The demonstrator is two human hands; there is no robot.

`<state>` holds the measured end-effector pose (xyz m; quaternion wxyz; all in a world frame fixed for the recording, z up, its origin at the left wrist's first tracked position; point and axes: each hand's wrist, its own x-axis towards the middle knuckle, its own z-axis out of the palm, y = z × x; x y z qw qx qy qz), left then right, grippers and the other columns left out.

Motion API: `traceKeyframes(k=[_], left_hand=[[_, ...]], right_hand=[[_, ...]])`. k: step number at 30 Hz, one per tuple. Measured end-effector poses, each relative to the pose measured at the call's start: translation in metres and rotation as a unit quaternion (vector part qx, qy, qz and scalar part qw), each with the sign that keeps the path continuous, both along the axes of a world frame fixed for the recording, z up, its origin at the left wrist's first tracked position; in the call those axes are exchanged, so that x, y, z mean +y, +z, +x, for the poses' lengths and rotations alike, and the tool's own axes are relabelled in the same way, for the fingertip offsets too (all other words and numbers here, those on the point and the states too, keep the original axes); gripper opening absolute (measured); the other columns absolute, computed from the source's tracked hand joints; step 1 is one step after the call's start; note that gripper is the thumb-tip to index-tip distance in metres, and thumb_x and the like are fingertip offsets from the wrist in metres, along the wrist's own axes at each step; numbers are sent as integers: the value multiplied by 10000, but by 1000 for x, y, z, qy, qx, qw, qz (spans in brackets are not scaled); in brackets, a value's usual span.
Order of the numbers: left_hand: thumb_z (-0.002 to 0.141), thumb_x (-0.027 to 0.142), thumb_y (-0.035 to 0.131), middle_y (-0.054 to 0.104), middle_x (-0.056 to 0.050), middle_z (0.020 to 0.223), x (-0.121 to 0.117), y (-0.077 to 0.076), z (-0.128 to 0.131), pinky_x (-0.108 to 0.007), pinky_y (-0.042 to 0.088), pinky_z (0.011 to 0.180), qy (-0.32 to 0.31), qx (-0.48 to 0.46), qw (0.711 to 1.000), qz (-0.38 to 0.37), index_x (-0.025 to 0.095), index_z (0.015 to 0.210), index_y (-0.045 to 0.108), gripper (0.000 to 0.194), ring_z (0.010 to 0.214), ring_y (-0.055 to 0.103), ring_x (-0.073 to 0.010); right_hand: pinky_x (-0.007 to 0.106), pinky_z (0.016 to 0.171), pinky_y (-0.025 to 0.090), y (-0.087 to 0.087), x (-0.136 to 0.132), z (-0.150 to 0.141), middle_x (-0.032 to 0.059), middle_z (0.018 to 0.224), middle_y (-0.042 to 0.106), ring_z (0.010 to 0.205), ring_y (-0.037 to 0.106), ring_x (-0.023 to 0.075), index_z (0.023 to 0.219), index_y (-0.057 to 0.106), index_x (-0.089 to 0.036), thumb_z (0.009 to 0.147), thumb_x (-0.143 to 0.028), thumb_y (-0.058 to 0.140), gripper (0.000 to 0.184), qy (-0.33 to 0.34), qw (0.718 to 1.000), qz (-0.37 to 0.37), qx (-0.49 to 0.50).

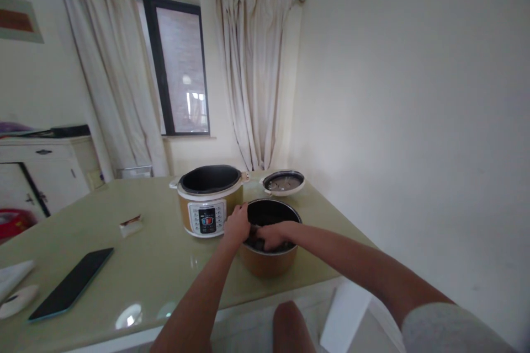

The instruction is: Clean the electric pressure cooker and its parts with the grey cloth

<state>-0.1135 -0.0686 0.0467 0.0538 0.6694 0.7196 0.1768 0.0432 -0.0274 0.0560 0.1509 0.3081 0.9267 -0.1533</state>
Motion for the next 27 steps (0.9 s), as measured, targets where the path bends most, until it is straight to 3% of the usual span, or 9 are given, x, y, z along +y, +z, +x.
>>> traceKeyframes(k=[4,7,11,14,17,19,22,24,27], left_hand=[[936,104,512,605,-163,1541,-1,0,1,-507,564,1049,-3,-15,1000,-7,299,1602,483,695,1261,718,-351],[945,97,511,584,-161,1576,0,0,1,-488,547,1085,-12,-13,1000,-18,273,1613,478,692,1299,700,-352],[945,78,528,564,-150,1608,3,1,0,-447,520,1118,-26,-4,999,-21,288,1628,459,718,1353,671,-331],[937,73,548,575,-150,1595,5,2,1,-452,525,1101,-27,6,999,-29,307,1623,462,729,1327,688,-331],[969,84,502,591,-155,1572,5,1,1,-475,535,1078,-26,14,999,-32,310,1606,482,676,1280,713,-330],[980,103,502,574,-154,1591,4,1,2,-484,538,1076,-24,15,999,-31,314,1611,478,666,1276,714,-333],[952,125,558,549,-160,1615,2,0,2,-506,543,1075,-15,9,999,-29,299,1634,453,712,1290,703,-364],[932,124,576,549,-165,1614,0,-1,2,-518,545,1075,-6,2,1000,-27,286,1640,451,737,1297,697,-380],[931,107,550,556,-159,1616,-1,-1,3,-516,543,1086,6,-12,1000,-19,293,1636,467,735,1313,691,-372]], right_hand=[[315,863,596,3,-1,28,23,1064,836,942,772,218,1160,847,-235,850,-172,672,362,37,997,-21,-58],[354,846,593,2,5,37,45,1003,827,918,755,246,1040,856,-221,806,-148,729,276,34,994,40,-97],[547,1051,490,7,17,35,210,1254,761,1230,648,370,991,824,-139,899,-90,629,221,37,978,190,-74],[535,1177,383,14,27,25,181,1461,672,1395,522,338,1060,811,-167,992,-124,567,257,120,964,234,-30],[501,1201,382,14,33,15,124,1519,649,1435,497,298,1171,804,-217,1050,-179,551,282,221,943,249,-8],[510,1203,394,8,34,13,115,1535,643,1461,492,300,1187,808,-231,1045,-175,567,285,172,952,253,-6],[575,1154,445,-10,31,15,184,1479,674,1417,557,371,1082,832,-181,951,-134,663,219,15,970,243,-19],[646,1075,487,-23,28,16,252,1336,734,1301,640,445,970,833,-135,840,-131,766,146,-47,972,229,-31],[683,990,528,-38,27,15,227,1030,802,1109,728,467,783,802,-153,692,-161,876,117,-116,976,181,-17]])
